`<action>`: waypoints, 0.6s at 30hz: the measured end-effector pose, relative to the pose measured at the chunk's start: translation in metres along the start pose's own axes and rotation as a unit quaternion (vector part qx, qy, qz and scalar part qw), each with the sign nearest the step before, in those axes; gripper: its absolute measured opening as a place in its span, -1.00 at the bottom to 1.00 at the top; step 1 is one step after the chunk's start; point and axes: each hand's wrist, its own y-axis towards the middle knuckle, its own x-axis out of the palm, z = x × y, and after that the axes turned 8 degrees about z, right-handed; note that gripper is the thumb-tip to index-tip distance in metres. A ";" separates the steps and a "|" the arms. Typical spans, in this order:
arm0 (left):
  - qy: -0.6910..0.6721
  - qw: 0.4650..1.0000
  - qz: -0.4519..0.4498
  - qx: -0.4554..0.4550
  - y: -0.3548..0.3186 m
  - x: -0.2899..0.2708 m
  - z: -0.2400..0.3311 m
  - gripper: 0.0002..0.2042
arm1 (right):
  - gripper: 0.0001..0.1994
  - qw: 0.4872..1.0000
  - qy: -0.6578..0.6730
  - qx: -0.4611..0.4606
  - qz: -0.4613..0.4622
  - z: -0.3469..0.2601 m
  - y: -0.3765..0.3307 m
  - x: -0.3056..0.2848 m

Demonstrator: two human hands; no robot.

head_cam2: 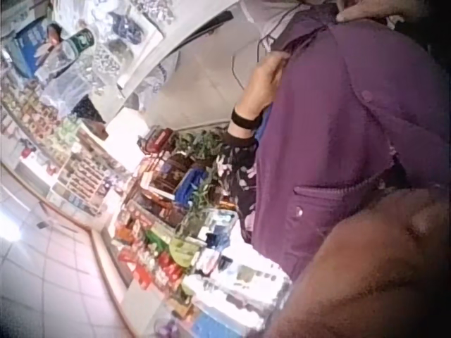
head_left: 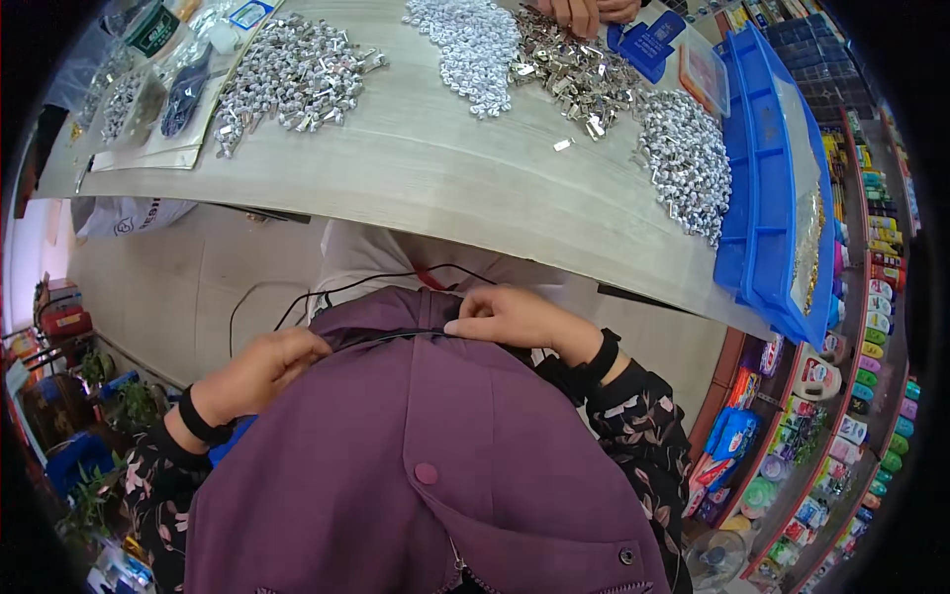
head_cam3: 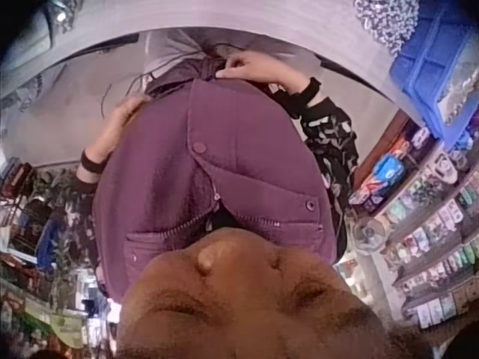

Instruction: Sorting small silver-colored hardware components and clear plastic pieces at a workstation.

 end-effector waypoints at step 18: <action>-0.122 0.987 0.084 -0.063 0.011 0.030 -0.028 -0.86 | -0.62 0.964 0.165 0.194 -0.077 0.020 -0.028 -0.015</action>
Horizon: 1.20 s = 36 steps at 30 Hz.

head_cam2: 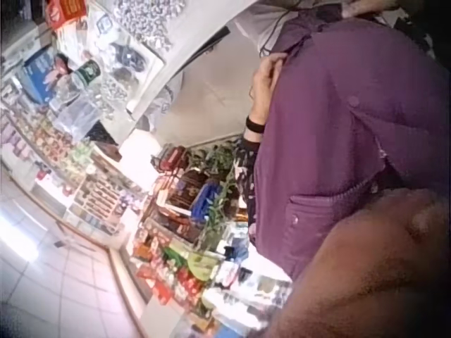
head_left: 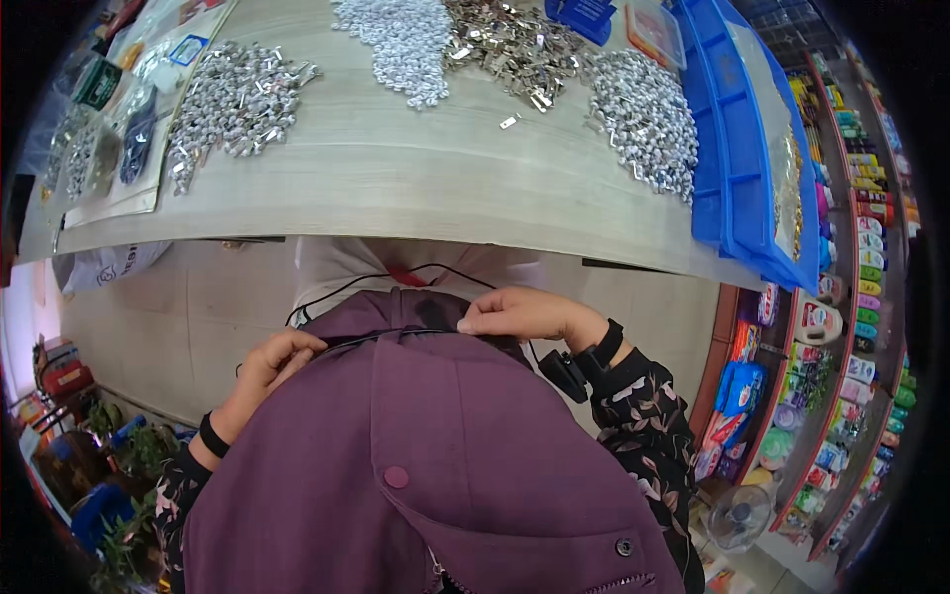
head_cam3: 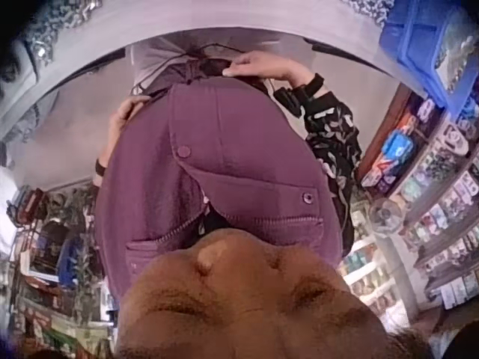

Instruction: Sorting small silver-colored hardware components and clear plastic pieces at a workstation.

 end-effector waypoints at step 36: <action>-0.091 0.995 0.008 -0.043 0.001 0.004 0.002 -0.86 | -0.78 0.887 0.288 -0.153 0.326 0.025 0.051 0.002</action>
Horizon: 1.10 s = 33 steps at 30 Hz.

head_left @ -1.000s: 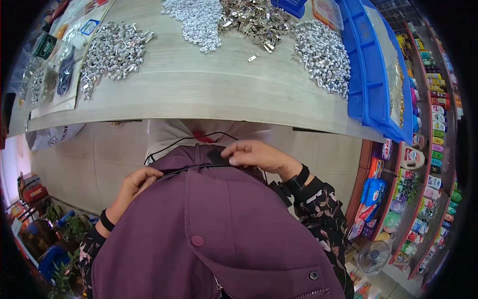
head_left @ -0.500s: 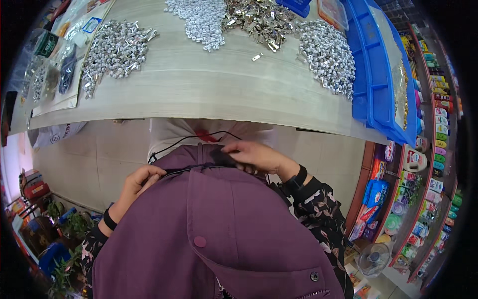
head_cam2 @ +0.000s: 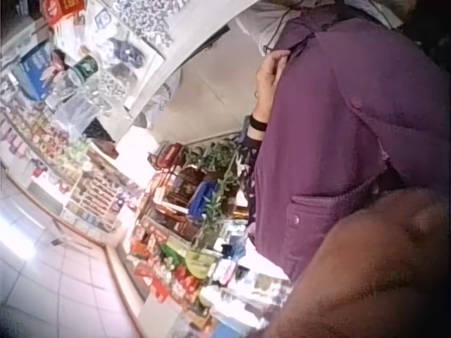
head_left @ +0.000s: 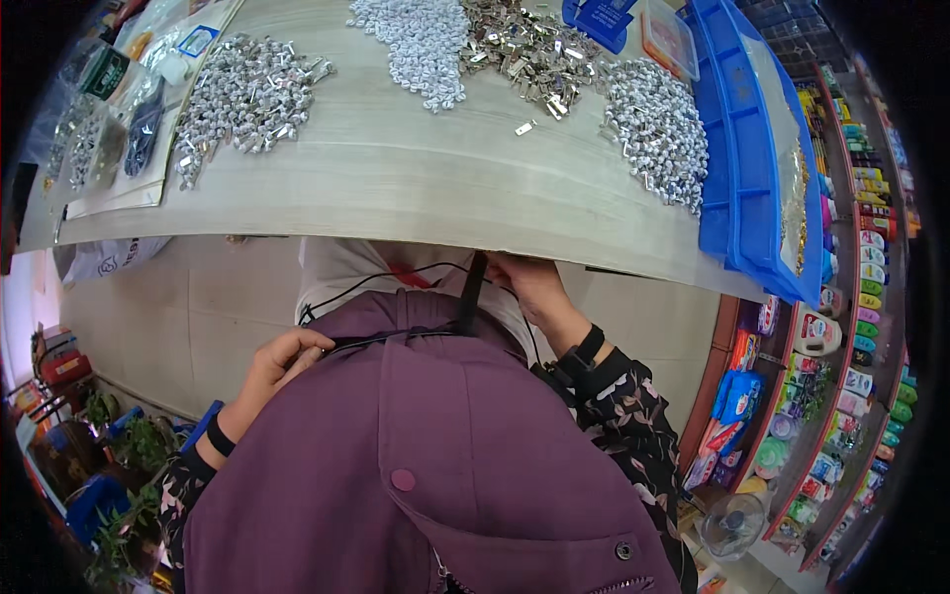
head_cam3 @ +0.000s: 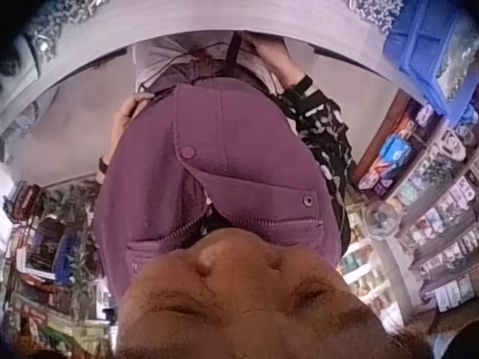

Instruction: Sorting small silver-colored hardware components and clear plastic pieces at a workstation.

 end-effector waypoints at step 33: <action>0.000 1.000 0.005 0.030 0.006 0.001 -0.008 -0.86 | -0.71 0.830 -0.431 -0.206 -0.288 -0.046 -0.056 0.010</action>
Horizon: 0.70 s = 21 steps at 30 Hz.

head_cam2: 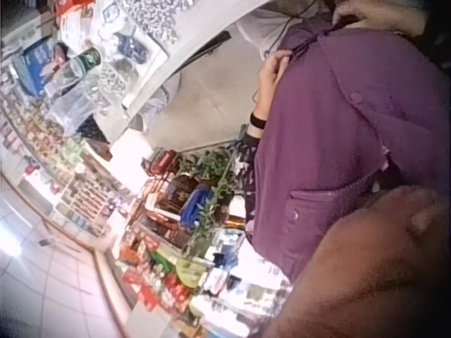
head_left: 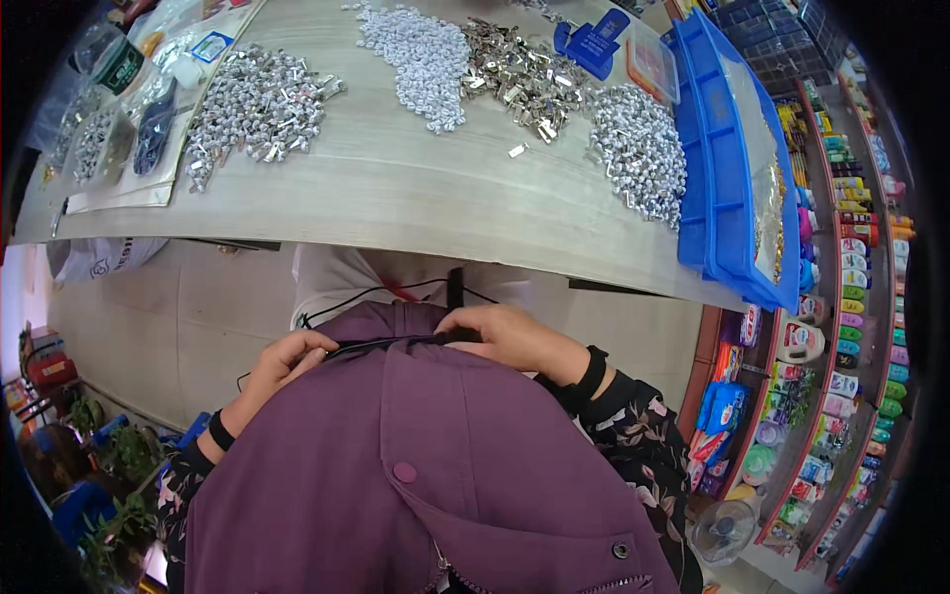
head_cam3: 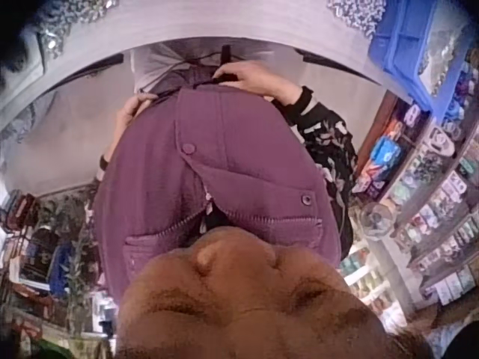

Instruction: Sorting small silver-colored hardware components and clear plastic pieces at a workstation.

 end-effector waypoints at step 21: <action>-0.013 1.000 -0.004 0.024 0.015 0.006 -0.024 -0.86 | -0.79 0.991 -0.129 -0.024 0.042 -0.026 -0.009 -0.026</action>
